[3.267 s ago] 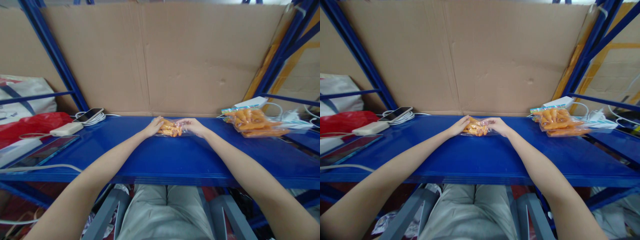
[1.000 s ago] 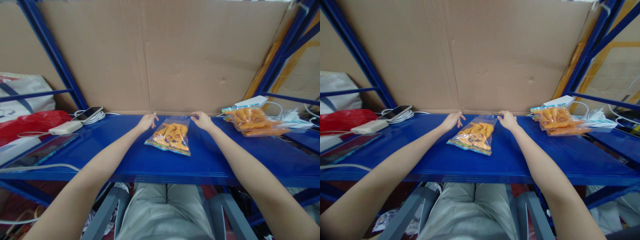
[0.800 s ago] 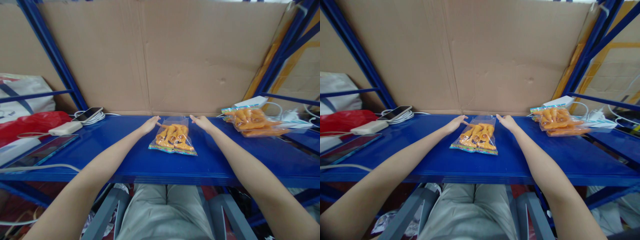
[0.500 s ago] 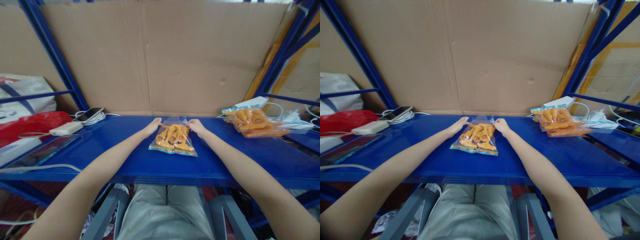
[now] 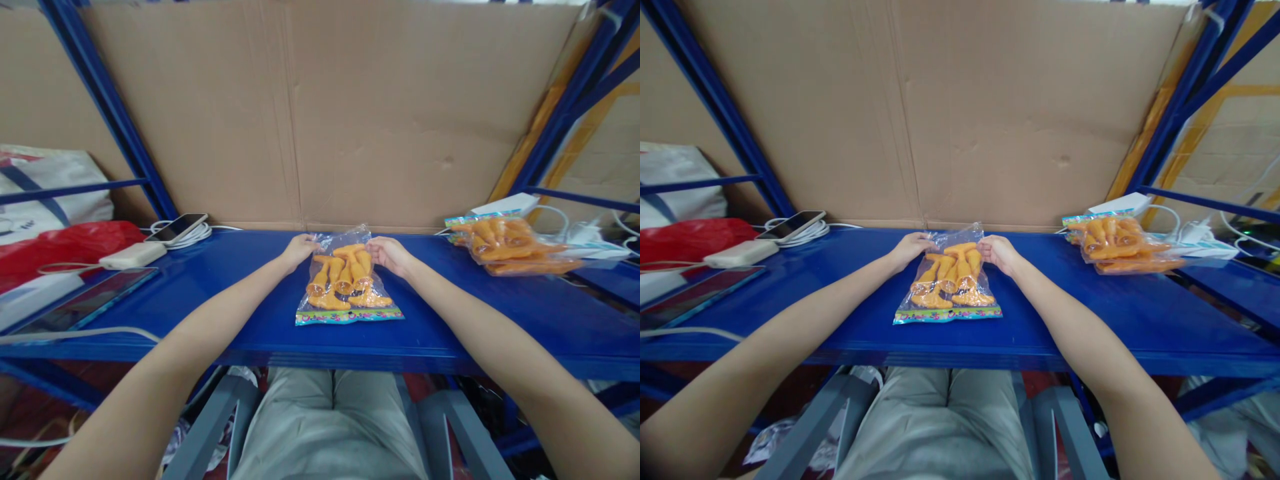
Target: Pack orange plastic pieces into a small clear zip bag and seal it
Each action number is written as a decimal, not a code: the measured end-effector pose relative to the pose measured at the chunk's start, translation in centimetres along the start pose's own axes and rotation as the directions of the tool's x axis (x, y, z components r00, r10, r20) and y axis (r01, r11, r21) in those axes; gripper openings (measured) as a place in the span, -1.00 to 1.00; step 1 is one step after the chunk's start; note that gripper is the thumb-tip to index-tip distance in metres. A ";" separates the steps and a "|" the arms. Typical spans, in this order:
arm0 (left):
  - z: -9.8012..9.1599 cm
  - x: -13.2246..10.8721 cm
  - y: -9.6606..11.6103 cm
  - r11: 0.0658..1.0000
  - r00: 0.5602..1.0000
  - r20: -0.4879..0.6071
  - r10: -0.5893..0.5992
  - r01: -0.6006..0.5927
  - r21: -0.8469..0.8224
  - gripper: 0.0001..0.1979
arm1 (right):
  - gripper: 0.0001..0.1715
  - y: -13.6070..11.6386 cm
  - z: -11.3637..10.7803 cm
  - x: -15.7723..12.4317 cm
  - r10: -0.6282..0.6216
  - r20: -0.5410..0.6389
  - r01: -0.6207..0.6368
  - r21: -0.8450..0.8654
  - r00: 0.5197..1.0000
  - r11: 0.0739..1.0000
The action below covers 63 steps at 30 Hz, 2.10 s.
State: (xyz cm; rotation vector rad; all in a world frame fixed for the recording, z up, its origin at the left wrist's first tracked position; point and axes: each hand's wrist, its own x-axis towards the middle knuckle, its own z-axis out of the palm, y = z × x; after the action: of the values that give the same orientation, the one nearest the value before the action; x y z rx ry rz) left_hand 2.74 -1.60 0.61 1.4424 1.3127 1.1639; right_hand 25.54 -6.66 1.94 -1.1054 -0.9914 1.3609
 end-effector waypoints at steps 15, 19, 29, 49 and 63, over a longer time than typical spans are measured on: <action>-0.3 -0.5 0.1 0.968 0.957 0.277 -0.090 0.150 -0.202 -0.72 | -0.69 0.6 -1.1 0.9 -0.008 0.014 0.010 -0.153 1.000 0.988; -0.2 -0.5 0.2 0.982 0.966 0.253 -0.053 0.096 -0.160 -0.79 | -0.64 0.5 -1.7 1.2 -0.058 0.048 0.067 -0.201 0.997 0.977; 0.3 -0.3 -0.1 0.998 0.990 0.138 -0.023 0.031 -0.054 -0.75 | -0.75 0.6 -2.7 2.2 -0.249 0.189 0.311 -0.480 0.950 0.820; 0.4 -0.4 0.1 0.994 0.990 0.110 -0.093 0.099 -0.052 -0.81 | -0.78 0.7 -3.3 2.3 -0.239 0.203 0.309 -0.479 0.950 0.822; -1.0 -0.2 0.8 0.374 0.771 0.385 0.508 -0.599 0.708 -0.78 | -0.64 -0.2 -2.9 1.8 -0.248 0.325 0.408 -0.766 0.912 0.496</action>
State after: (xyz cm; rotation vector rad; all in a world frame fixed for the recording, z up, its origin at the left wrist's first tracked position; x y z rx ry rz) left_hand 1.97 -1.90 1.55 2.7840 1.3772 0.8410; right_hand 28.44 -4.87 1.28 -1.3653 -1.9942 0.6221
